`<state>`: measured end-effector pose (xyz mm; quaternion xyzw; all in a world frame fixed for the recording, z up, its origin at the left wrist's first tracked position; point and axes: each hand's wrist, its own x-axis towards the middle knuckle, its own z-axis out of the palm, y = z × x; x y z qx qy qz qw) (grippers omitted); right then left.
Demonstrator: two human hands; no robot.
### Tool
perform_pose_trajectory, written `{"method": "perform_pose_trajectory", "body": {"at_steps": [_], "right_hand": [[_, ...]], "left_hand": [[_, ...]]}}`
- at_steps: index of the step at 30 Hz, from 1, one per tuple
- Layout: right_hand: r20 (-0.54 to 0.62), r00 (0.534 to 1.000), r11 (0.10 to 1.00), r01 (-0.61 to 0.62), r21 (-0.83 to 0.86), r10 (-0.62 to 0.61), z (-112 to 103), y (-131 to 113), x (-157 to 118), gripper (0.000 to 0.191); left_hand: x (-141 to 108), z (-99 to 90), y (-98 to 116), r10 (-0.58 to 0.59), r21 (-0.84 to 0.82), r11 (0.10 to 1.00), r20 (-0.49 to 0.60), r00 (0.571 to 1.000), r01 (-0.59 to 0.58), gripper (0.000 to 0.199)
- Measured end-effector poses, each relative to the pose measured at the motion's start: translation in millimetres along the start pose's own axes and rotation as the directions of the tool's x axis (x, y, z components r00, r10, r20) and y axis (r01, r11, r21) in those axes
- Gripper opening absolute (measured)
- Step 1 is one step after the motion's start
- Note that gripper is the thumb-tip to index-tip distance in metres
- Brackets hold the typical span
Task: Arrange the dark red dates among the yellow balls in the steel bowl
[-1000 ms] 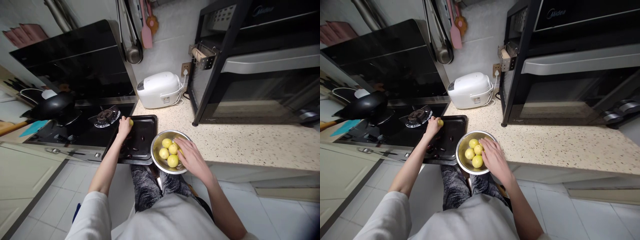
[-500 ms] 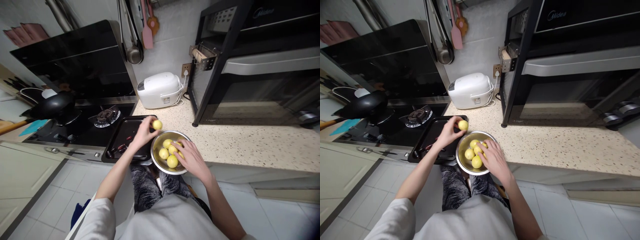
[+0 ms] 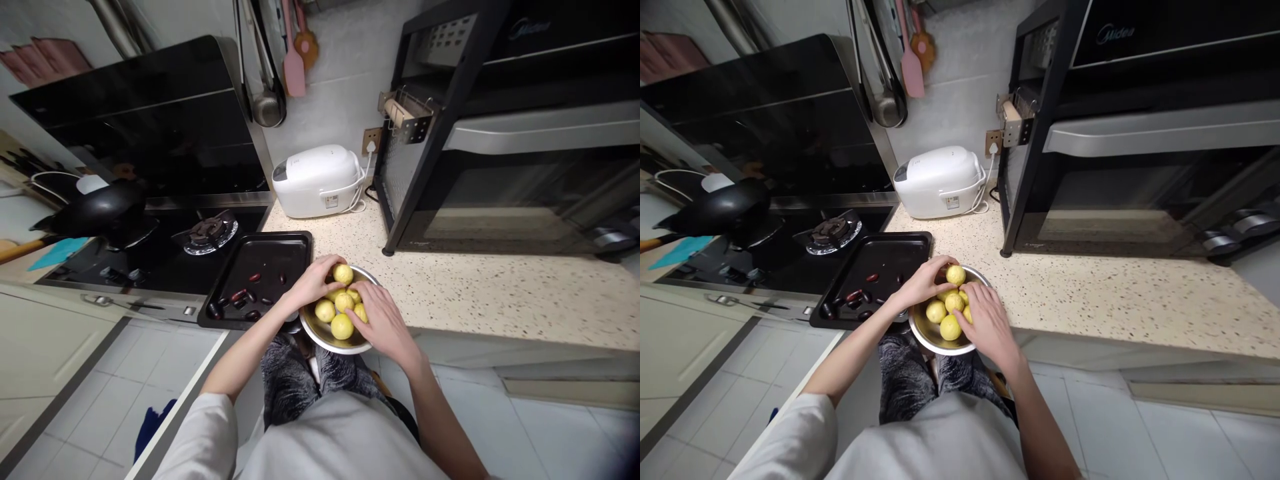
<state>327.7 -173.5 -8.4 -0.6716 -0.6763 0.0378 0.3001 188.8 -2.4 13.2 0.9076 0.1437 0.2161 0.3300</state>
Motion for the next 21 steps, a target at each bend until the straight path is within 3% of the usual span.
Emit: {"method": "perform_pose_trajectory", "body": {"at_steps": [7, 14, 21], "right_hand": [[0.002, 1.000, 1.000, -0.010, -0.019, 0.010, 1.3, 1.0, 0.9, 0.029], [-0.010, 1.000, 1.000, -0.020, -0.008, 0.020, 1.2, 2.2, 0.0, 0.027], [0.014, 0.999, 0.998, -0.046, -0.033, 0.046, 2.2, 2.8, -1.9, 0.021]], "left_hand": [[-6.0, 5.2, 4.8, 0.035, 0.011, 0.999, 0.026, 0.999, -0.035, 0.048], [-16.0, 6.5, 10.2, -0.019, 0.039, 0.999, 0.075, 0.997, 0.017, 0.061], [-21.3, 6.7, 10.6, -0.051, 0.083, 0.996, 0.067, 0.996, 0.046, 0.061]]}}
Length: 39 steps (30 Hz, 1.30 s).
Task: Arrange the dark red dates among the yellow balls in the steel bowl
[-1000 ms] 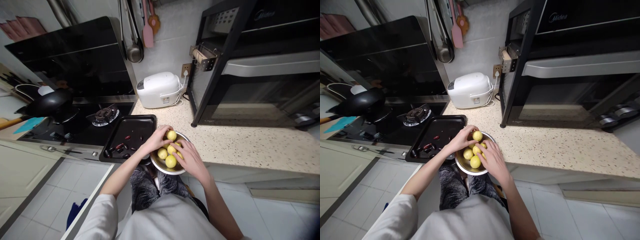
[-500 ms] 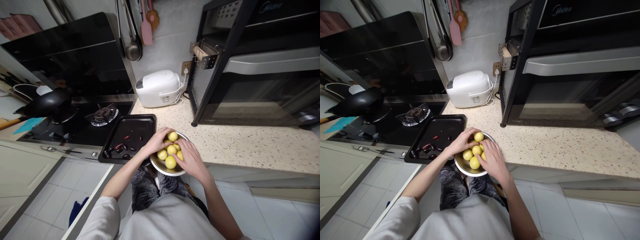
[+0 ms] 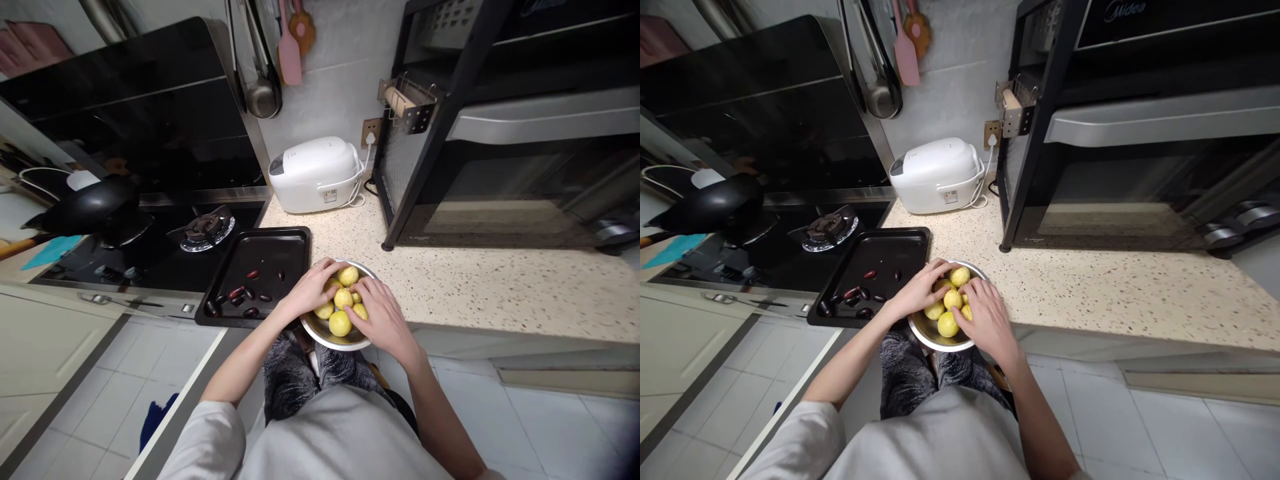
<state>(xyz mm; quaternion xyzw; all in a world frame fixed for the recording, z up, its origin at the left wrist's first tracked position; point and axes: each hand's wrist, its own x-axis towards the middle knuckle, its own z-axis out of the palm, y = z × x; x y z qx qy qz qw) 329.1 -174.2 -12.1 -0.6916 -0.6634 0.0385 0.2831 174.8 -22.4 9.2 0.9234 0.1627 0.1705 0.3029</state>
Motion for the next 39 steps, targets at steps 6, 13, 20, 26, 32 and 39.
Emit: {"method": "perform_pose_trajectory", "body": {"at_steps": [6, 13, 20, 26, 32, 39], "right_hand": [[-0.018, 1.000, 0.999, 0.010, 0.037, -0.010, -0.4, 0.3, -0.4, 0.019], [-0.034, 0.999, 0.998, 0.009, 0.070, -0.006, 1.8, 2.1, -2.3, 0.022], [-0.011, 1.000, 0.999, 0.026, -0.024, -0.027, 0.1, 1.5, -1.2, 0.028], [-0.034, 0.999, 0.999, 0.020, -0.030, -0.021, 0.7, 1.6, -1.5, 0.023], [-0.081, 0.997, 1.000, 0.005, 0.022, -0.003, 1.0, 0.3, -2.6, 0.022], [-0.092, 0.991, 0.988, 0.107, 0.107, -0.097, 0.3, 3.9, -5.7, 0.021]], "left_hand": [[-1.6, 1.8, -2.6, 0.032, -0.004, 0.999, 0.006, 0.999, -0.032, 0.056], [-1.8, -1.0, -4.7, 0.047, 0.036, 0.998, 0.066, 0.997, -0.050, 0.057], [-3.7, -4.3, -2.7, 0.012, 0.130, 0.991, 0.086, 0.996, -0.024, 0.065], [-8.8, -2.1, -1.4, -0.056, 0.239, 0.970, 0.046, 0.997, 0.044, 0.050], [-17.0, -5.0, 7.4, -0.028, 0.169, 0.985, 0.004, 1.000, 0.027, 0.046], [-28.2, 3.4, 14.2, -0.024, 0.143, 0.989, -0.012, 1.000, 0.025, 0.042]]}}
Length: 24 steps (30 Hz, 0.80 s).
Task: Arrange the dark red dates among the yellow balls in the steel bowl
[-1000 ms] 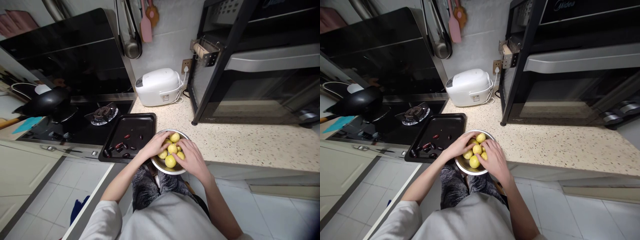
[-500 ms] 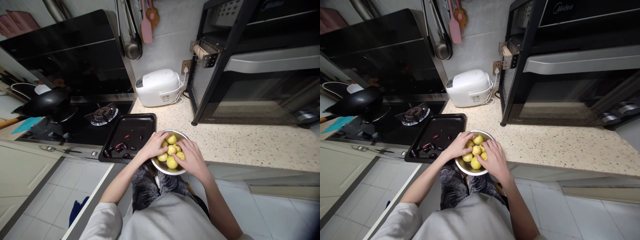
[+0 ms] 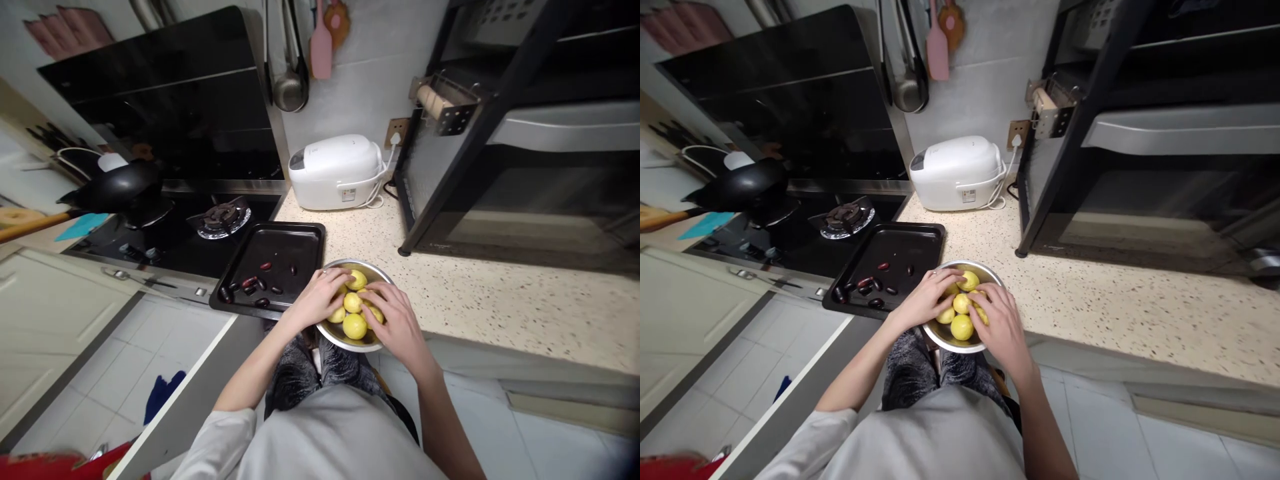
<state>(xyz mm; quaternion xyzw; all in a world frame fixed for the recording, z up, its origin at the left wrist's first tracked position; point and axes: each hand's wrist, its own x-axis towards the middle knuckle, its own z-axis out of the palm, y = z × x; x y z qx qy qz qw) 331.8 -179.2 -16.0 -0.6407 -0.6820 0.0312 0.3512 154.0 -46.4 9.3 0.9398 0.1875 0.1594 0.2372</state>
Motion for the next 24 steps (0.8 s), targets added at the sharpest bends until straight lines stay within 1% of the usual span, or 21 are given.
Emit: {"method": "perform_pose_trajectory", "body": {"at_steps": [2, 4, 6, 8, 10, 11, 14, 15, 16, 17, 18, 19, 24], "right_hand": [[-0.009, 1.000, 1.000, 0.010, 0.007, -0.010, 0.6, 1.2, 0.5, 0.020], [-0.046, 0.999, 0.999, 0.026, 0.022, -0.025, 1.7, 2.0, 0.6, 0.020], [-0.098, 0.994, 0.998, 0.041, 0.038, -0.037, 2.9, 2.7, 0.0, 0.022], [-0.146, 0.988, 0.998, 0.049, 0.046, -0.042, 3.7, 3.4, -1.2, 0.022], [-0.167, 0.985, 0.997, 0.055, 0.049, -0.046, 4.1, 3.8, -2.3, 0.022], [-0.168, 0.985, 0.997, 0.058, 0.050, -0.049, 4.2, 3.8, -2.6, 0.022], [-0.163, 0.985, 0.997, 0.069, 0.046, -0.060, 5.1, 2.4, -2.3, 0.022], [-0.162, 0.985, 0.996, 0.075, 0.046, -0.066, 5.7, 1.7, -1.8, 0.021], [-0.159, 0.984, 0.996, 0.082, 0.047, -0.073, 6.3, 0.9, -1.1, 0.021], [-0.156, 0.985, 0.995, 0.090, 0.048, -0.081, 7.0, 0.2, -0.4, 0.020], [-0.153, 0.984, 0.994, 0.099, 0.049, -0.090, 7.7, -0.3, 0.3, 0.019], [-0.156, 0.983, 0.993, 0.110, 0.048, -0.101, 8.4, -0.5, 1.0, 0.019], [-0.185, 0.972, 0.987, 0.154, 0.034, -0.145, 10.1, 1.4, 1.4, 0.017]], "left_hand": [[-4.6, 0.1, 1.1, -0.010, -0.028, 1.000, -0.052, 0.999, 0.008, 0.041], [-12.5, -3.0, -0.7, -0.051, -0.054, 0.998, -0.149, 0.988, 0.043, 0.040], [-24.7, -9.0, -7.7, -0.135, -0.044, 0.991, -0.248, 0.959, 0.128, 0.040], [-41.2, -16.4, -20.6, -0.239, 0.016, 0.966, -0.322, 0.916, 0.258, 0.039], [-60.6, -24.2, -38.1, -0.340, 0.109, 0.907, -0.381, 0.859, 0.407, 0.038], [-70.7, -28.0, -47.6, -0.389, 0.155, 0.860, -0.416, 0.822, 0.486, 0.039], [-98.4, -37.4, -73.1, -0.535, 0.239, 0.675, -0.493, 0.686, 0.698, 0.044], [-105.6, -39.8, -79.4, -0.576, 0.253, 0.617, -0.499, 0.647, 0.745, 0.046], [-111.4, -41.8, -84.4, -0.610, 0.263, 0.571, -0.498, 0.617, 0.777, 0.048], [-115.6, -43.4, -87.9, -0.633, 0.274, 0.541, -0.489, 0.600, 0.795, 0.050], [-118.3, -44.6, -90.0, -0.647, 0.285, 0.527, -0.477, 0.595, 0.801, 0.051], [-119.8, -45.6, -91.0, -0.651, 0.298, 0.525, -0.463, 0.601, 0.798, 0.053], [-117.0, -48.2, -88.7, -0.640, 0.366, 0.552, -0.390, 0.662, 0.749, 0.053]]}}
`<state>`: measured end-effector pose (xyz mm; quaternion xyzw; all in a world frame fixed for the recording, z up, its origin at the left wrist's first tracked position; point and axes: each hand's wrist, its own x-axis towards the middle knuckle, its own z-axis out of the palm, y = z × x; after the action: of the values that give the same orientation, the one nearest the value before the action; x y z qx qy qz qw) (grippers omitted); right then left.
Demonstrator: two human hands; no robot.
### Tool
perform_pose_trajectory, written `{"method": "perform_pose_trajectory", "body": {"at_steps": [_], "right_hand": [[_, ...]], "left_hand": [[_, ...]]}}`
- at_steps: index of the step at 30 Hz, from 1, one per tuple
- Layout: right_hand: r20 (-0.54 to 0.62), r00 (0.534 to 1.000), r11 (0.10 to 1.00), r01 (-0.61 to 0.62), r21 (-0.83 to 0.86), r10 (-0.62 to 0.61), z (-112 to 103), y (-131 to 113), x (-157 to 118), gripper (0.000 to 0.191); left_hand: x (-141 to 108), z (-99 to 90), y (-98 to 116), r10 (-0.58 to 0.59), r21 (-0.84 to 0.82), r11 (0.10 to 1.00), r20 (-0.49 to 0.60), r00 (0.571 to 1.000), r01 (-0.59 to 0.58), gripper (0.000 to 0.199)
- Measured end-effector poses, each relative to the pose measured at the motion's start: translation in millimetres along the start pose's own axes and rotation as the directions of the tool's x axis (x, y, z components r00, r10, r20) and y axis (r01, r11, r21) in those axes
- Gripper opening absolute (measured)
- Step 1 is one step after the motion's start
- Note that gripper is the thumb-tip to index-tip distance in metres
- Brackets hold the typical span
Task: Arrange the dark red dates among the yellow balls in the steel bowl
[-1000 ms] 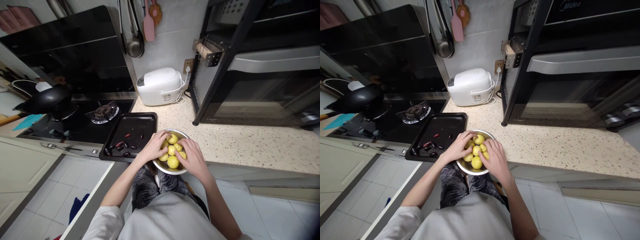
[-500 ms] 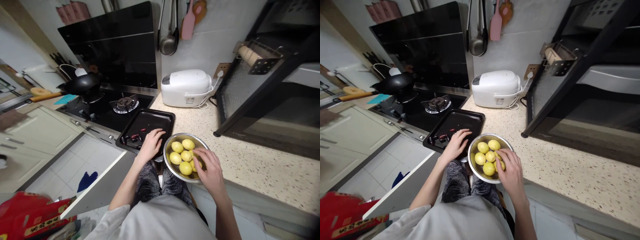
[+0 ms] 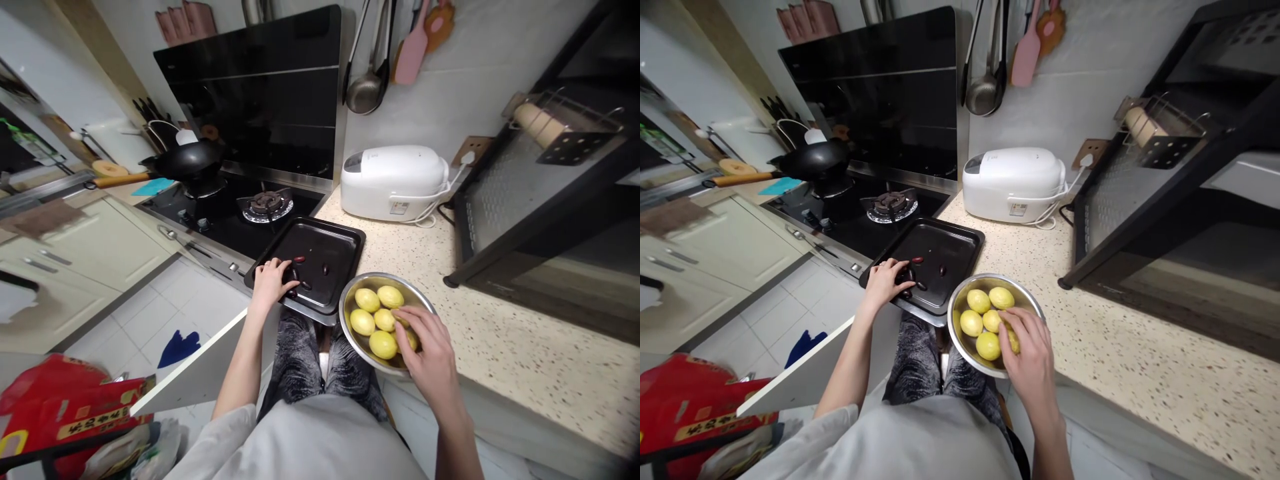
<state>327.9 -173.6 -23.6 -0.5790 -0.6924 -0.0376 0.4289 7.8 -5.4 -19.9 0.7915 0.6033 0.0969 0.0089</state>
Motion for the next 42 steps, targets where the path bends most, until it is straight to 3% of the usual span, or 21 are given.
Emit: {"method": "perform_pose_trajectory", "body": {"at_steps": [3, 8, 11, 16, 21, 27, 33, 38, 42], "right_hand": [[0.003, 1.000, 1.000, -0.001, -0.004, 0.001, -0.3, 0.2, -1.9, 0.018], [0.005, 1.000, 1.000, 0.001, -0.001, -0.001, -0.2, -0.8, -3.3, 0.017], [0.002, 1.000, 1.000, 0.002, 0.001, -0.002, -0.5, -1.3, -2.7, 0.016], [-0.008, 1.000, 1.000, -0.008, 0.004, 0.008, -3.0, -2.4, -4.3, 0.017], [-0.018, 1.000, 1.000, -0.013, -0.003, 0.012, -3.9, -5.3, -5.4, 0.018], [-0.006, 1.000, 1.000, -0.017, 0.018, 0.017, 0.3, -12.9, 0.0, 0.018], [-0.014, 1.000, 1.000, -0.014, 0.014, 0.014, -1.8, -13.1, -1.6, 0.019], [-0.038, 0.999, 1.000, -0.023, 0.020, 0.024, -4.1, -18.2, -3.1, 0.019], [-0.040, 0.999, 0.998, -0.014, 0.060, 0.017, -1.6, -28.6, 0.3, 0.019]], "left_hand": [[2.6, 2.3, 0.1, 0.045, -0.013, 0.999, 0.021, 0.999, -0.045, 0.045], [8.1, 13.1, -2.9, 0.183, -0.262, 0.949, -0.005, 0.983, -0.178, 0.038], [10.7, 16.9, -1.3, 0.232, -0.327, 0.918, -0.020, 0.973, -0.225, 0.035], [11.9, 17.5, 5.8, 0.250, -0.418, 0.869, -0.090, 0.964, -0.264, 0.028], [11.1, 17.2, 13.4, 0.166, -0.503, 0.822, -0.235, 0.958, -0.266, 0.008], [12.5, 24.7, 25.4, 0.165, -0.431, 0.876, -0.152, 0.974, -0.216, 0.031], [16.3, 24.8, 31.2, 0.111, -0.285, 0.948, -0.127, 0.986, -0.143, 0.026], [14.4, 19.4, 32.7, 0.150, -0.345, 0.914, -0.203, 0.968, -0.214, 0.009], [12.9, 21.0, 33.5, 0.154, -0.354, 0.906, -0.237, 0.959, -0.233, 0.013]]}}
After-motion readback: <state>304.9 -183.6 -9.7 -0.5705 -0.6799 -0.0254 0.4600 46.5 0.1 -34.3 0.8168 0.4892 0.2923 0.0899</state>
